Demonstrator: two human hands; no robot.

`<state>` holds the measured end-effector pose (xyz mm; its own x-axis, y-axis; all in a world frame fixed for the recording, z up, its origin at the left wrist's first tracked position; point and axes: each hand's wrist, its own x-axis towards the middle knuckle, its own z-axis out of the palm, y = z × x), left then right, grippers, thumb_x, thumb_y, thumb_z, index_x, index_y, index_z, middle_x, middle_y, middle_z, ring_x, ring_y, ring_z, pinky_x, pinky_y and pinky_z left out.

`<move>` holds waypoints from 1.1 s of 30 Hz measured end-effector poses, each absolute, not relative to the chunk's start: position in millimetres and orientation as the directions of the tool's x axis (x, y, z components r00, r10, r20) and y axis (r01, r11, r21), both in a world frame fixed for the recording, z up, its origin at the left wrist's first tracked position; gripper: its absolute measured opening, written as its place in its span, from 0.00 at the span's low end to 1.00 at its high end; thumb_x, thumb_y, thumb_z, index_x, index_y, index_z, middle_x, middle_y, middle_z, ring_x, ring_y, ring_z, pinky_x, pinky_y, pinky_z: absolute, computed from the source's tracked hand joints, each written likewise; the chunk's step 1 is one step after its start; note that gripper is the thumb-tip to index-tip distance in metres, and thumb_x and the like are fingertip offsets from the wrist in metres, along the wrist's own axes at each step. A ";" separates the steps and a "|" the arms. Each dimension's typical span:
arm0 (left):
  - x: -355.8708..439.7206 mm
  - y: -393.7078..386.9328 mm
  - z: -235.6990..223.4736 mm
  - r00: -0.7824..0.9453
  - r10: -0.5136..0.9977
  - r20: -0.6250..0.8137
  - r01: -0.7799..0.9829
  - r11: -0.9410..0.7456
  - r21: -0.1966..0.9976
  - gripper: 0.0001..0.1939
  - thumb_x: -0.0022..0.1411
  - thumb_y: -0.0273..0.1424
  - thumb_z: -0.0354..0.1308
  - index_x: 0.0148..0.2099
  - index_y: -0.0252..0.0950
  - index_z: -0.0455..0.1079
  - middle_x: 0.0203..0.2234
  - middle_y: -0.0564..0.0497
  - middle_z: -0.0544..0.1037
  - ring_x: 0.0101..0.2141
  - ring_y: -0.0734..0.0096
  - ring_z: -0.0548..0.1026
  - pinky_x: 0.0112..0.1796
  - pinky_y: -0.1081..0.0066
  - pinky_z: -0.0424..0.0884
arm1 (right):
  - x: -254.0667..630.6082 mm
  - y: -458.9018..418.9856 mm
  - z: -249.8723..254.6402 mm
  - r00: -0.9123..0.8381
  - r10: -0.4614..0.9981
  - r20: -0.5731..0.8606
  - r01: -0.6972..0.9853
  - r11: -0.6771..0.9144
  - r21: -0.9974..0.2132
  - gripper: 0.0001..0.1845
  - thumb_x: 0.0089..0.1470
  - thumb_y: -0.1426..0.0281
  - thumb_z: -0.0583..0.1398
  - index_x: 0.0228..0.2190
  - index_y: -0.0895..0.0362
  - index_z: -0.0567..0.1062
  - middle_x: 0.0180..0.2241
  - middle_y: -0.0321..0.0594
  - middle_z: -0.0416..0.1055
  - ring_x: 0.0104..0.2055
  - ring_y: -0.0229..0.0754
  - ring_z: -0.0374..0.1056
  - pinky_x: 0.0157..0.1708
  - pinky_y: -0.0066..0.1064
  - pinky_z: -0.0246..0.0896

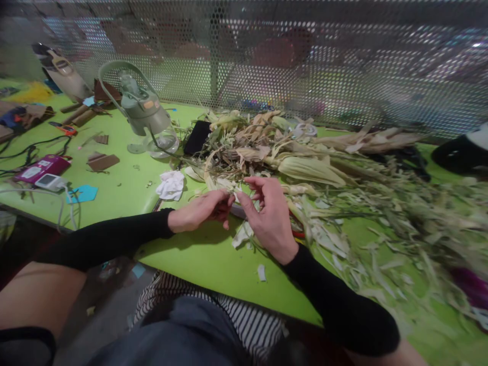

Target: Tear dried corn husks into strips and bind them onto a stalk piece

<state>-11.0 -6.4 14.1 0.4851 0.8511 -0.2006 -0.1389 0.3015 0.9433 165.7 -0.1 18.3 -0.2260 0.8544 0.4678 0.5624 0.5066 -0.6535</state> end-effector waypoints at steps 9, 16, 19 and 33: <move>-16.6 -14.0 14.1 0.619 0.780 -0.094 0.229 -0.066 0.971 0.15 0.73 0.41 0.41 0.34 0.39 0.56 0.25 0.56 0.65 0.23 0.75 0.68 0.28 0.70 0.65 | 165.9 -1.0 22.5 -0.357 0.918 0.173 0.374 0.310 -0.874 0.15 0.61 0.56 0.62 0.40 0.52 0.79 0.36 0.41 0.76 0.36 0.45 0.71 0.37 0.37 0.68; -11.2 -14.7 12.6 0.480 0.876 0.048 0.342 -0.238 0.909 0.13 0.70 0.35 0.46 0.31 0.40 0.57 0.25 0.54 0.64 0.26 0.72 0.59 0.36 0.65 0.61 | 162.7 -1.8 18.1 -0.311 0.938 0.154 0.334 0.260 -0.906 0.11 0.59 0.59 0.63 0.36 0.53 0.77 0.34 0.39 0.76 0.35 0.42 0.70 0.38 0.35 0.69; -10.0 -14.2 13.3 0.517 0.854 -0.053 0.187 -0.052 0.981 0.15 0.71 0.39 0.45 0.31 0.40 0.56 0.24 0.54 0.64 0.25 0.72 0.61 0.34 0.67 0.65 | 164.4 0.4 17.5 -0.305 0.949 0.076 0.193 0.140 -0.971 0.16 0.58 0.56 0.64 0.43 0.52 0.77 0.39 0.40 0.75 0.35 0.41 0.70 0.35 0.33 0.69; -10.6 -0.7 6.5 0.624 0.701 -0.346 -0.328 0.636 0.698 0.14 0.71 0.35 0.48 0.37 0.33 0.69 0.26 0.52 0.71 0.27 0.76 0.70 0.37 0.68 0.76 | 170.1 8.1 15.3 -0.393 0.911 -0.125 -0.018 -0.144 -0.989 0.21 0.53 0.55 0.68 0.44 0.52 0.74 0.27 0.31 0.70 0.26 0.38 0.71 0.29 0.32 0.70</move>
